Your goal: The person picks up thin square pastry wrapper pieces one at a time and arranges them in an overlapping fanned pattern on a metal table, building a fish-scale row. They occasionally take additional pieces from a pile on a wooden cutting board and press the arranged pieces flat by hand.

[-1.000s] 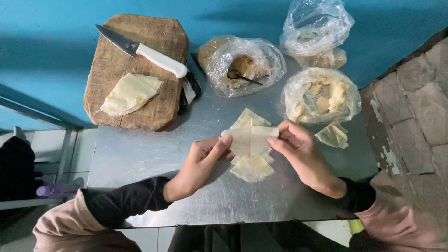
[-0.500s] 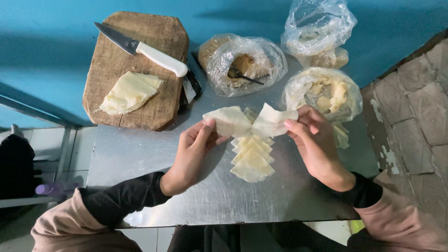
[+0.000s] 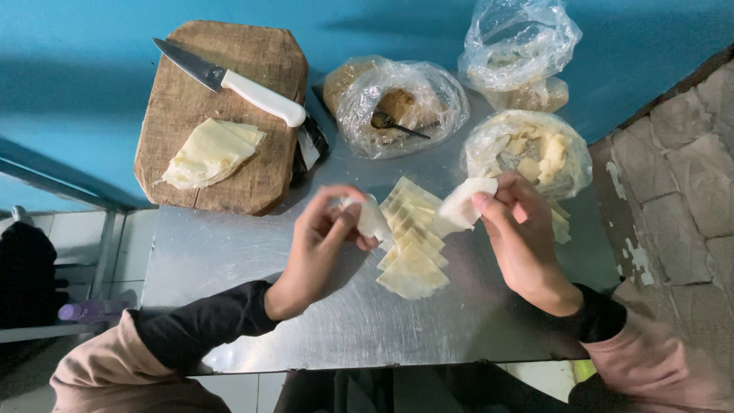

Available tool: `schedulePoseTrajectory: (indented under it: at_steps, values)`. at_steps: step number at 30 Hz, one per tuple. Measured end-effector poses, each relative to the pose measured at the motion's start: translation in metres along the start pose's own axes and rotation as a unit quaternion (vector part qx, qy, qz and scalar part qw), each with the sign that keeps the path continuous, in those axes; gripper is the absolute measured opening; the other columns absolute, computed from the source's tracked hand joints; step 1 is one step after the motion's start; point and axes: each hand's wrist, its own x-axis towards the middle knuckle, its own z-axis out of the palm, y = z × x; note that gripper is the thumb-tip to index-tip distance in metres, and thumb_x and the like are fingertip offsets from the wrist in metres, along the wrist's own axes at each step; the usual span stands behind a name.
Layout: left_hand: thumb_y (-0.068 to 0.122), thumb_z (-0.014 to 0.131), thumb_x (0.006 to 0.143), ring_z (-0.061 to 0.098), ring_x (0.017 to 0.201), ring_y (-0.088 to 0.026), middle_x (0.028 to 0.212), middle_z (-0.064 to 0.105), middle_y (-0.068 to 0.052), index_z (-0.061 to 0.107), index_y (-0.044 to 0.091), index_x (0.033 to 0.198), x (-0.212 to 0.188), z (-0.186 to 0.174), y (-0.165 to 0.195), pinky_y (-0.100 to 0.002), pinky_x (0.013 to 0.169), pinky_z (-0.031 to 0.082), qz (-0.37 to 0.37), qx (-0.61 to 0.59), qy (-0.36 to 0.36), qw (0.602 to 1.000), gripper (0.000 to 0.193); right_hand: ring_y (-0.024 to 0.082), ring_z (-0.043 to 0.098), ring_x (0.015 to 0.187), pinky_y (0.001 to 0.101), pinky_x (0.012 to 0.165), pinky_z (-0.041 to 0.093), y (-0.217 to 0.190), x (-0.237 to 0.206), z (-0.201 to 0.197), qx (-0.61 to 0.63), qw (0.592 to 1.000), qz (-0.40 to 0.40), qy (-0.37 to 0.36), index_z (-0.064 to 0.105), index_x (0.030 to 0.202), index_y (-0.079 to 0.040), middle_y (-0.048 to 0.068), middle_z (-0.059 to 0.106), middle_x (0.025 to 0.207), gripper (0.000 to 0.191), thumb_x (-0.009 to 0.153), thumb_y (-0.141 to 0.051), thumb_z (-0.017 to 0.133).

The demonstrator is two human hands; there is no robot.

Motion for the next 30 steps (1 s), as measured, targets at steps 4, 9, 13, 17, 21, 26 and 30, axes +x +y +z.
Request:
schedulePoseTrajectory:
  at_steps: [4, 9, 13, 17, 21, 26, 30]
  values:
    - [-0.002, 0.053, 0.097, 0.067, 0.082, -0.015, 0.102, 0.074, -0.008, 0.073, 0.003, 0.116, -0.009, 0.012, 0.015, -0.027, 0.074, 0.057, -0.05, 0.223, -0.097, 0.969, 0.028, 0.015, 0.069, 0.102, 0.0314, 0.087, 0.057, -0.009, -0.016, 0.013, -0.156, 0.985, -0.052, -0.058, 0.059, 0.113, -0.003, 0.006, 0.071, 0.108, 0.017, 0.099, -0.009, 0.067]
    - [0.005, 0.066, 0.089, 0.071, 0.09, -0.014, 0.106, 0.07, -0.009, 0.068, 0.003, 0.12, -0.011, 0.016, 0.018, -0.027, 0.081, 0.059, 0.001, 0.231, -0.226, 0.946, 0.031, 0.023, 0.07, 0.116, 0.0344, 0.095, 0.058, -0.024, -0.023, 0.035, -0.414, 0.801, -0.315, -0.297, 0.062, 0.112, -0.004, 0.011, 0.068, 0.121, 0.029, 0.097, -0.025, 0.076]
    - [0.015, 0.078, 0.088, 0.07, 0.091, -0.018, 0.102, 0.072, -0.01, 0.069, -0.001, 0.113, -0.011, 0.013, 0.02, -0.032, 0.082, 0.056, 0.075, 0.246, -0.26, 0.931, 0.031, 0.029, 0.066, 0.118, 0.0417, 0.097, 0.054, -0.03, -0.017, 0.041, -0.441, 0.695, -0.436, -0.363, 0.063, 0.119, -0.005, 0.01, 0.067, 0.121, 0.039, 0.093, -0.031, 0.079]
    - [0.021, 0.075, 0.091, 0.069, 0.077, -0.016, 0.093, 0.074, -0.006, 0.072, 0.003, 0.11, -0.012, 0.013, 0.022, -0.03, 0.065, 0.056, -0.063, 0.239, -0.267, 0.931, 0.026, 0.027, 0.066, 0.118, 0.0425, 0.098, 0.054, -0.032, -0.015, 0.038, -0.407, 0.708, -0.44, -0.373, 0.063, 0.121, -0.007, 0.006, 0.067, 0.124, 0.035, 0.089, -0.012, 0.077]
    - [0.02, 0.076, 0.096, 0.07, 0.08, -0.013, 0.096, 0.075, -0.005, 0.075, 0.004, 0.112, -0.014, 0.015, 0.024, -0.029, 0.071, 0.055, -0.012, 0.237, -0.276, 0.931, 0.023, 0.028, 0.066, 0.12, 0.0394, 0.101, 0.055, -0.035, -0.01, 0.037, -0.367, 0.772, -0.38, -0.354, 0.059, 0.123, -0.009, 0.01, 0.064, 0.128, 0.041, 0.085, 0.001, 0.071]
    - [0.015, 0.079, 0.088, 0.07, 0.088, -0.01, 0.099, 0.076, -0.005, 0.074, 0.003, 0.112, -0.016, 0.013, 0.024, -0.028, 0.072, 0.058, -0.064, 0.198, -0.26, 0.943, 0.028, 0.028, 0.067, 0.12, 0.0404, 0.103, 0.056, -0.045, -0.009, 0.037, -0.351, 0.808, -0.296, -0.369, 0.059, 0.123, -0.009, 0.009, 0.064, 0.128, 0.046, 0.082, 0.002, 0.077]
    - [0.015, 0.081, 0.09, 0.07, 0.089, -0.009, 0.1, 0.077, -0.006, 0.074, 0.002, 0.114, -0.013, 0.009, 0.019, -0.028, 0.081, 0.057, -0.042, 0.205, -0.264, 0.941, 0.028, 0.027, 0.07, 0.116, 0.0373, 0.096, 0.058, -0.046, -0.011, 0.039, -0.394, 0.792, -0.294, -0.361, 0.065, 0.125, -0.008, 0.008, 0.067, 0.126, 0.046, 0.083, 0.002, 0.08]
